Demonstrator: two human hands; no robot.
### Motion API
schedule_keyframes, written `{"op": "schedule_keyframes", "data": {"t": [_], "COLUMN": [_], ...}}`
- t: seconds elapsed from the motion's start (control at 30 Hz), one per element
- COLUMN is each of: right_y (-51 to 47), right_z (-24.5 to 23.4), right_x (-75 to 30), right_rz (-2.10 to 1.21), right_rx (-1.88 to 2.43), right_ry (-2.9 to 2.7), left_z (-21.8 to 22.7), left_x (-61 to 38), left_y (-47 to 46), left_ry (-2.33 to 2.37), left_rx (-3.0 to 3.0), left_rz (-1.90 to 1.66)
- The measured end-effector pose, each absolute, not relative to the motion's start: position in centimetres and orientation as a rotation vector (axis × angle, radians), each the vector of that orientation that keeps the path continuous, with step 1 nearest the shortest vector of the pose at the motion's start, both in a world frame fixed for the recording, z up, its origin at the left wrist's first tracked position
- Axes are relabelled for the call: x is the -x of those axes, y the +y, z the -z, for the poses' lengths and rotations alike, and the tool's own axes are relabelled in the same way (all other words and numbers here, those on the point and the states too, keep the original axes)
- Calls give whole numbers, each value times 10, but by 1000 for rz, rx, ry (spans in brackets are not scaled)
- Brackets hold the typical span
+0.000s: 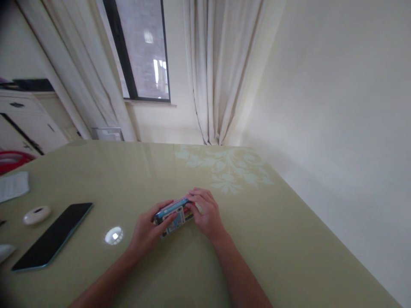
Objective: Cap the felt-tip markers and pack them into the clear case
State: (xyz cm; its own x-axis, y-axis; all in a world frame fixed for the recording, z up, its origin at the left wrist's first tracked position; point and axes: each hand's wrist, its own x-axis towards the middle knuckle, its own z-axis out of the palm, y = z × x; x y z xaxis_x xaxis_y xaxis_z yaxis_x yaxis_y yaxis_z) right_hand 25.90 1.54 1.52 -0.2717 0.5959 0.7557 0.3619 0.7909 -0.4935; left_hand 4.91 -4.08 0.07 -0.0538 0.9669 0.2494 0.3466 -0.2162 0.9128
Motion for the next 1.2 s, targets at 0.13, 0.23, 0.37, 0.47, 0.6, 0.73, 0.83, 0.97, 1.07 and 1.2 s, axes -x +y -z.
{"op": "schedule_keyframes", "data": {"t": [0.13,0.23,0.37,0.47,0.6,0.73,0.83,0.97,1.07,1.2], "right_y": [11,-1,-16,-19,-20,-23,-23,-21,-20,-17], "right_z": [-17,-20,-23,-21,-17,-15,-14,-10,-7,-5], "right_x": [-258,-253,-241,-235,-231,-226,-223,-221,-219,-214], "right_rz": [-228,-105,2,33,74,125,154,162,140,85], "right_rx": [760,764,633,570,608,644,662,674,687,708], "right_ry": [-1937,-2024,-2165,-2160,-2062,-2029,-2041,-2046,-2032,-1989], "left_z": [-1,-1,-1,-2,-4,-5,-6,-5,-4,-4], "left_x": [-49,-50,-49,-51,-54,-55,-54,-54,-55,-54], "left_y": [-40,-40,-42,-44,-45,-43,-40,-37,-34,-30], "left_ry": [1414,1410,1381,1374,1352,1322,1319,1306,1297,1263], "left_rx": [-1622,-1676,-1729,-1737,-1716,-1666,-1636,-1640,-1646,-1668], "left_rz": [-1294,-1300,-1288,-1279,-1269,-1277,-1316,-1358,-1383,-1409]}}
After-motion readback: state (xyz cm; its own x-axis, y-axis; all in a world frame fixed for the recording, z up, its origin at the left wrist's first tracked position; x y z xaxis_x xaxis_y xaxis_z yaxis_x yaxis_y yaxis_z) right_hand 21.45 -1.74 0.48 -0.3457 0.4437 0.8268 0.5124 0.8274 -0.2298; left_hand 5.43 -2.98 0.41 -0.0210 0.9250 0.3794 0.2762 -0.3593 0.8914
